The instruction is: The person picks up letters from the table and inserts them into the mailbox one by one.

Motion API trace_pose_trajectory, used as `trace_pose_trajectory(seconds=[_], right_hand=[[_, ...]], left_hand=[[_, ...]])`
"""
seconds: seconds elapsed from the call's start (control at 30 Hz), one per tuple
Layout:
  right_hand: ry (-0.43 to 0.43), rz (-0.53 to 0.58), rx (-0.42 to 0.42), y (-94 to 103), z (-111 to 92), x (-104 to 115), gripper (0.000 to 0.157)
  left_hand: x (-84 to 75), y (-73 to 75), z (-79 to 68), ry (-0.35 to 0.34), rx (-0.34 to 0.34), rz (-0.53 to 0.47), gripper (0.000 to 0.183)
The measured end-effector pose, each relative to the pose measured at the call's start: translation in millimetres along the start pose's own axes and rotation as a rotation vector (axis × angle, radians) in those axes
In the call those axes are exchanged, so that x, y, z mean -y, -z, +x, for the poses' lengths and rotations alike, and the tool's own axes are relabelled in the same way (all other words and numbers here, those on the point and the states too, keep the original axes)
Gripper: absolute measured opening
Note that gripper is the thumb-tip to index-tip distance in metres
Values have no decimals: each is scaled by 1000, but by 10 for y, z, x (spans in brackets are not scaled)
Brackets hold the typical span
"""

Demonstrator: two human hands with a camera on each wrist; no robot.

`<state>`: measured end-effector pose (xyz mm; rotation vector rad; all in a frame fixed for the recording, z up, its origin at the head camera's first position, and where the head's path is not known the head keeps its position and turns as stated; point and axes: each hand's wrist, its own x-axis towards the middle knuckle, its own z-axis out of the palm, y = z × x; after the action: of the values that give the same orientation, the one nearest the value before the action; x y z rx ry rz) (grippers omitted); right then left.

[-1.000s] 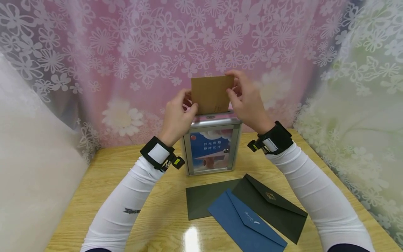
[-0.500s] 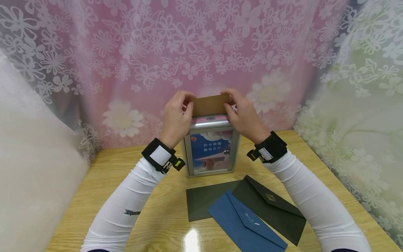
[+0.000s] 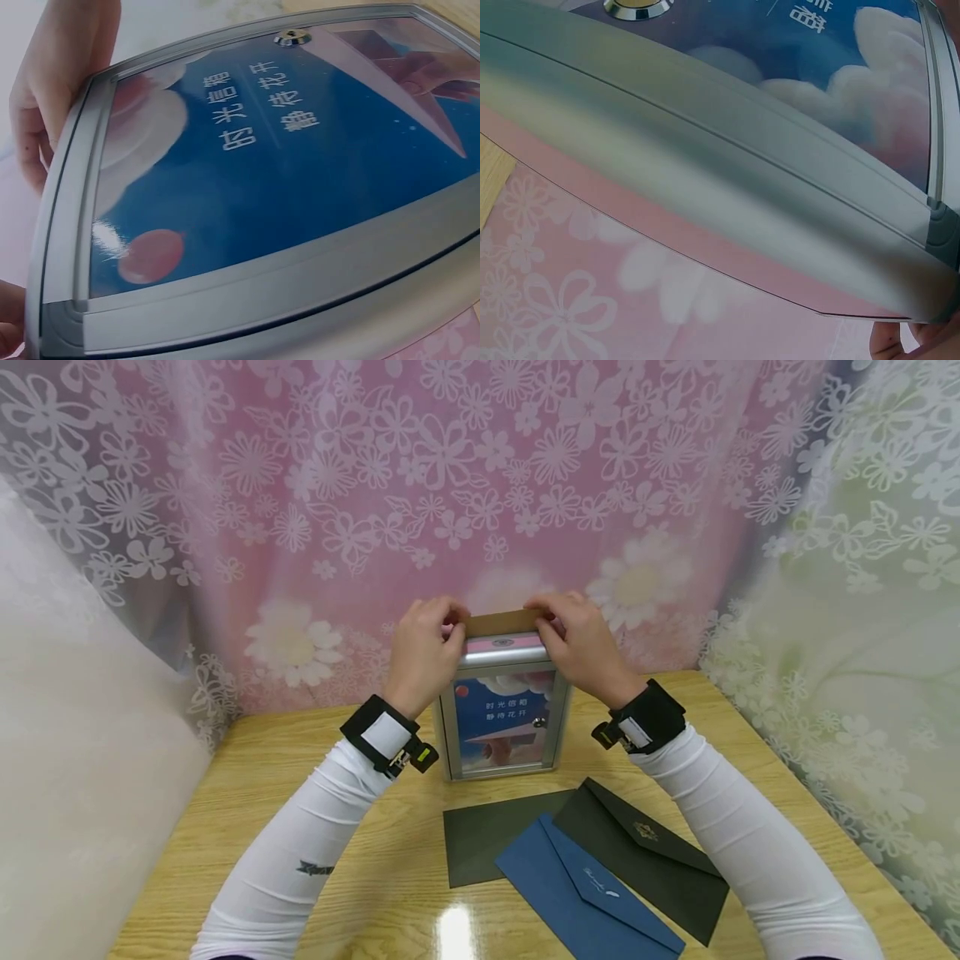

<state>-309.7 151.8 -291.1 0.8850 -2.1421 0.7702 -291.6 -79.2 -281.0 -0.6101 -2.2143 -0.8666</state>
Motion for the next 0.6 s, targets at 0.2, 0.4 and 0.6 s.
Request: trace_pose_trajectory(seconds=[0.2, 0.4, 0.6], right_hand=[[13, -7, -7, -5, -5, -26, 21], [1, -13, -6, 13, -18, -27, 21], [-26, -1, -7, 82, -72, -31, 20]], left_hand=[[27, -36, -29, -23, -5, 51, 9], [39, -44, -44, -45, -14, 62, 10], [78, -14, -77, -49, -11, 28, 12]])
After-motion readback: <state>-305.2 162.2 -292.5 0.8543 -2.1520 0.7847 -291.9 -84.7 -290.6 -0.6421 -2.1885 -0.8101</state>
